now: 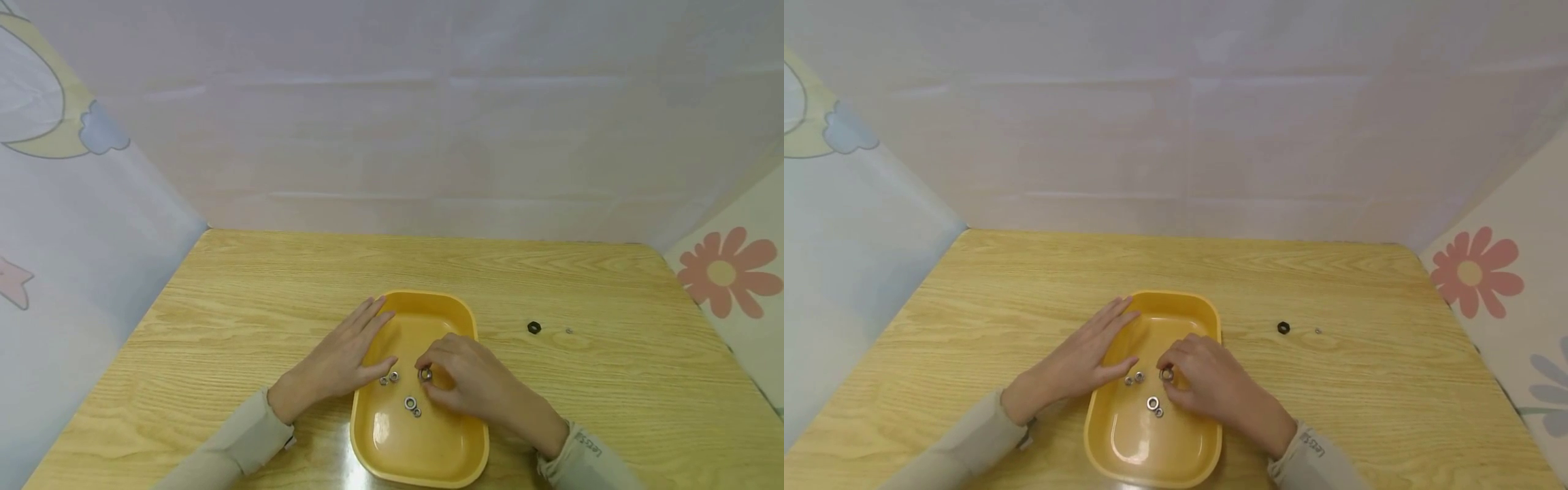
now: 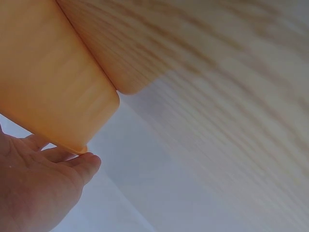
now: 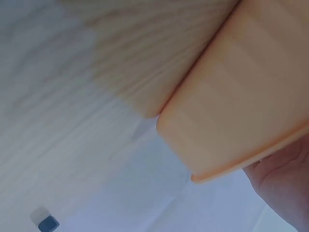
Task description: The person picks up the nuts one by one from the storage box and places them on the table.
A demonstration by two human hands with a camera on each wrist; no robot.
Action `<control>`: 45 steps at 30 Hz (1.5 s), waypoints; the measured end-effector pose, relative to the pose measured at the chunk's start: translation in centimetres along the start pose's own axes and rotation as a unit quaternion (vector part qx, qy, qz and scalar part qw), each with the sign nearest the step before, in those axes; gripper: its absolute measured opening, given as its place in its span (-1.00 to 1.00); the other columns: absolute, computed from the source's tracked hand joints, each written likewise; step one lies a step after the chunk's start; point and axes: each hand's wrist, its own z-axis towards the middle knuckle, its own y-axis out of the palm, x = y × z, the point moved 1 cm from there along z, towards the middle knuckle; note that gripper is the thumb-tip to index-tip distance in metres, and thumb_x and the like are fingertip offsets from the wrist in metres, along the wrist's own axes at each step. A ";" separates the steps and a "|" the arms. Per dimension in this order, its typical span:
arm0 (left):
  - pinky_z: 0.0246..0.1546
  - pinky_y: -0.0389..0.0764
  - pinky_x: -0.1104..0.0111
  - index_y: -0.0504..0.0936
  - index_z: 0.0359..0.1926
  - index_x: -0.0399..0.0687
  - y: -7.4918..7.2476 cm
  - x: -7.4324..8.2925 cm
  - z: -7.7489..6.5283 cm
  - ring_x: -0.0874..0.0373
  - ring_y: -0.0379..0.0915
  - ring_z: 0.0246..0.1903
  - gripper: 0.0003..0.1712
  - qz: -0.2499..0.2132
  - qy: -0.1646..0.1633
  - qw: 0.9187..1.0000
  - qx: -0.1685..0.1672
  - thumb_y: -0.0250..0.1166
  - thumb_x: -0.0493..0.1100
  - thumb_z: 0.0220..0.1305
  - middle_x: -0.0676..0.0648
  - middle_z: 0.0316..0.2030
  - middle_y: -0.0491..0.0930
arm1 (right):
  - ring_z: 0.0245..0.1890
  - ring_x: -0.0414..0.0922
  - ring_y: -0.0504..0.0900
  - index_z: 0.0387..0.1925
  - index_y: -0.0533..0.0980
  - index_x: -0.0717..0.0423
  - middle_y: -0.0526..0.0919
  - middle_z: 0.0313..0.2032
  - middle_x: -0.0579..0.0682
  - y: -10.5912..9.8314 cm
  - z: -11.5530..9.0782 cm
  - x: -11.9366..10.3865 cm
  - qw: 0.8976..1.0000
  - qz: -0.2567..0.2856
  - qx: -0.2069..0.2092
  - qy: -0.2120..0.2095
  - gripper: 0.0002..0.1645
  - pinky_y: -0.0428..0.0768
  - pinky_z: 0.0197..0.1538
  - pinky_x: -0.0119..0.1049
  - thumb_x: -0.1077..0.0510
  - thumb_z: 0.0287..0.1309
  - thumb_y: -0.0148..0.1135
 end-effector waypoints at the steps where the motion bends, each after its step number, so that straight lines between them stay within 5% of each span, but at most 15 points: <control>1: 0.32 0.20 0.12 0.11 0.36 -0.04 0.0 0.0 0.0 -0.09 -0.07 0.39 -0.21 0.000 0.000 1.000 0.001 0.01 0.25 0.23 -0.16 0.41 -0.01 | -0.27 -0.34 0.49 -0.30 0.61 -0.12 0.63 -0.32 -0.31 -0.1 0.0 0.1 1.000 -0.001 0.002 0.004 -0.77 0.53 -0.18 -0.38 0.00 -0.10 0.33; 15: 0.32 0.20 0.11 0.10 0.37 -0.02 0.0 0.1 0.1 -0.08 -0.09 0.40 -0.21 0.000 -0.004 1.000 -0.007 -0.01 0.27 0.24 -0.15 0.41 -0.02 | -0.12 -0.26 0.55 -0.28 0.61 -0.14 0.62 -0.24 -0.31 -2.0 -0.6 1.1 0.999 -0.004 0.025 0.030 -0.75 0.55 0.00 -0.25 0.01 -0.11 0.35; 45: 0.34 0.15 0.13 0.11 0.36 -0.02 -0.1 0.1 0.1 -0.06 -0.09 0.40 -0.22 -0.004 -0.009 1.000 -0.010 -0.02 0.27 0.24 -0.15 0.41 -0.01 | -0.25 -0.28 0.56 -0.34 0.62 -0.07 0.63 -0.31 -0.24 -4.1 -3.3 4.3 0.992 -0.039 0.112 0.052 -0.73 0.60 -0.22 -0.31 0.06 -0.22 0.40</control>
